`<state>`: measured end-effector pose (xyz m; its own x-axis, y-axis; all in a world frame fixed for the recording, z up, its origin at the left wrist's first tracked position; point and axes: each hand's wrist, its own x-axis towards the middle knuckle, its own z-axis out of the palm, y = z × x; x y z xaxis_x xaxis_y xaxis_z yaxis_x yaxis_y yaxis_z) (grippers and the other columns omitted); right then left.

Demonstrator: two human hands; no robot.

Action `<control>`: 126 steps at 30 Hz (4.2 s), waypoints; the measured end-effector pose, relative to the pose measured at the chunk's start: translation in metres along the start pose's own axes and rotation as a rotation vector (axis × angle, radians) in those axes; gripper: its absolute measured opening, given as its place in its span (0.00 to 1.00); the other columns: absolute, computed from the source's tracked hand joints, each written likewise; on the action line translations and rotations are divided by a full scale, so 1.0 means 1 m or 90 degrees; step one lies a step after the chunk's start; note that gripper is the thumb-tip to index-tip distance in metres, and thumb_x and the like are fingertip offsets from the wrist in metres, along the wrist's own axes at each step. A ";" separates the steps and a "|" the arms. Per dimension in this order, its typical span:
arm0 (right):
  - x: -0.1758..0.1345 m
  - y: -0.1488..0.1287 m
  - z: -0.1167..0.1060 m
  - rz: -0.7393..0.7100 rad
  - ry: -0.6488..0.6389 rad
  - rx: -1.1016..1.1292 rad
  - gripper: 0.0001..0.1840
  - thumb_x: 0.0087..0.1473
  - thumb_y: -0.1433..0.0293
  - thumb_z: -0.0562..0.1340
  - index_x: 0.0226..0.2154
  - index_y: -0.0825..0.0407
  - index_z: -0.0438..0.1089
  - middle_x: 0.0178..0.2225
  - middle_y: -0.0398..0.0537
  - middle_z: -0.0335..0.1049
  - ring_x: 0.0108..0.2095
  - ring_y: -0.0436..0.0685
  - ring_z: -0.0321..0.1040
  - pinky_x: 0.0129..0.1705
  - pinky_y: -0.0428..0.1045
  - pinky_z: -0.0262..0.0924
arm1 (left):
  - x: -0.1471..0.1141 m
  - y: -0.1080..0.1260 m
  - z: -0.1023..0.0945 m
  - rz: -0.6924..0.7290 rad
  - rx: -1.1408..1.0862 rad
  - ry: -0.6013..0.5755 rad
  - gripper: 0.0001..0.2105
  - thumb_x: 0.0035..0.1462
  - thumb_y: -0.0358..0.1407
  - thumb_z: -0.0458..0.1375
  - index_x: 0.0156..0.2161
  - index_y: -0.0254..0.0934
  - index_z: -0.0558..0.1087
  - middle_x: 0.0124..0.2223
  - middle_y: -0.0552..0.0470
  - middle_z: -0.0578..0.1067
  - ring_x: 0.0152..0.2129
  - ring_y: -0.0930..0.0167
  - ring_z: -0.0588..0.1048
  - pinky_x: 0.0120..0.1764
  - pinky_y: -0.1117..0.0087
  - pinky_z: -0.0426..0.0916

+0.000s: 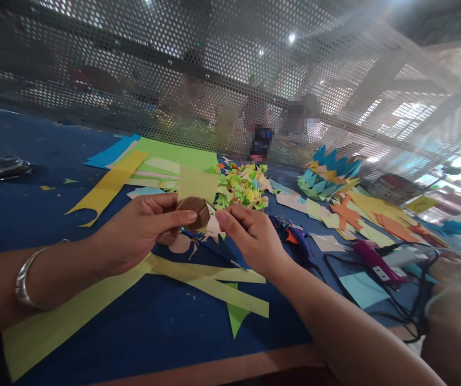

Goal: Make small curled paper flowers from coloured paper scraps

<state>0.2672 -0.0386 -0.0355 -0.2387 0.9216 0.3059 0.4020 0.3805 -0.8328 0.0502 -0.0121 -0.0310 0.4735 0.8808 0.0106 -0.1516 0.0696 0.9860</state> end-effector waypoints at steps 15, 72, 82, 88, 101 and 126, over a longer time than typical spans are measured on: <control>0.000 0.001 0.000 0.001 -0.006 0.000 0.22 0.65 0.54 0.57 0.26 0.51 0.64 0.19 0.35 0.45 0.18 0.45 0.41 0.20 0.46 0.39 | 0.001 0.000 0.002 -0.009 -0.017 -0.004 0.11 0.54 0.38 0.67 0.41 0.36 0.79 0.35 0.52 0.77 0.24 0.79 0.67 0.25 0.78 0.60; 0.000 0.000 -0.003 0.015 -0.020 -0.028 0.23 0.64 0.52 0.57 0.25 0.51 0.64 0.19 0.36 0.47 0.19 0.46 0.43 0.20 0.47 0.40 | 0.002 0.003 -0.002 0.017 0.004 -0.007 0.09 0.52 0.33 0.67 0.40 0.38 0.82 0.40 0.49 0.82 0.33 0.72 0.77 0.31 0.76 0.68; 0.000 -0.002 -0.003 -0.004 -0.014 -0.064 0.24 0.65 0.52 0.57 0.25 0.51 0.65 0.19 0.37 0.49 0.19 0.46 0.45 0.21 0.47 0.42 | 0.001 0.005 0.000 -0.008 -0.027 -0.012 0.07 0.51 0.30 0.66 0.38 0.38 0.81 0.35 0.52 0.81 0.26 0.77 0.74 0.27 0.77 0.64; -0.001 -0.003 -0.002 0.005 -0.010 -0.060 0.24 0.64 0.52 0.57 0.25 0.52 0.65 0.18 0.36 0.49 0.19 0.46 0.44 0.20 0.47 0.41 | 0.002 0.005 0.000 -0.010 -0.024 -0.017 0.07 0.52 0.29 0.65 0.38 0.38 0.81 0.34 0.52 0.81 0.24 0.78 0.72 0.26 0.76 0.62; 0.001 -0.001 -0.003 0.024 -0.010 -0.028 0.24 0.65 0.51 0.56 0.27 0.51 0.66 0.19 0.35 0.45 0.19 0.46 0.42 0.21 0.47 0.39 | 0.001 0.006 -0.004 0.164 0.250 0.065 0.06 0.55 0.35 0.62 0.38 0.36 0.78 0.31 0.54 0.75 0.24 0.77 0.68 0.25 0.78 0.61; 0.001 0.002 -0.005 0.008 -0.032 -0.039 0.24 0.65 0.52 0.56 0.27 0.52 0.67 0.18 0.35 0.47 0.18 0.46 0.43 0.21 0.47 0.40 | 0.002 0.009 -0.002 0.081 0.155 0.011 0.07 0.54 0.31 0.62 0.39 0.35 0.79 0.34 0.53 0.79 0.25 0.77 0.73 0.25 0.78 0.62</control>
<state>0.2718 -0.0364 -0.0344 -0.2774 0.9218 0.2709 0.4575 0.3747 -0.8064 0.0486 -0.0089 -0.0228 0.4481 0.8835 0.1364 0.0047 -0.1549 0.9879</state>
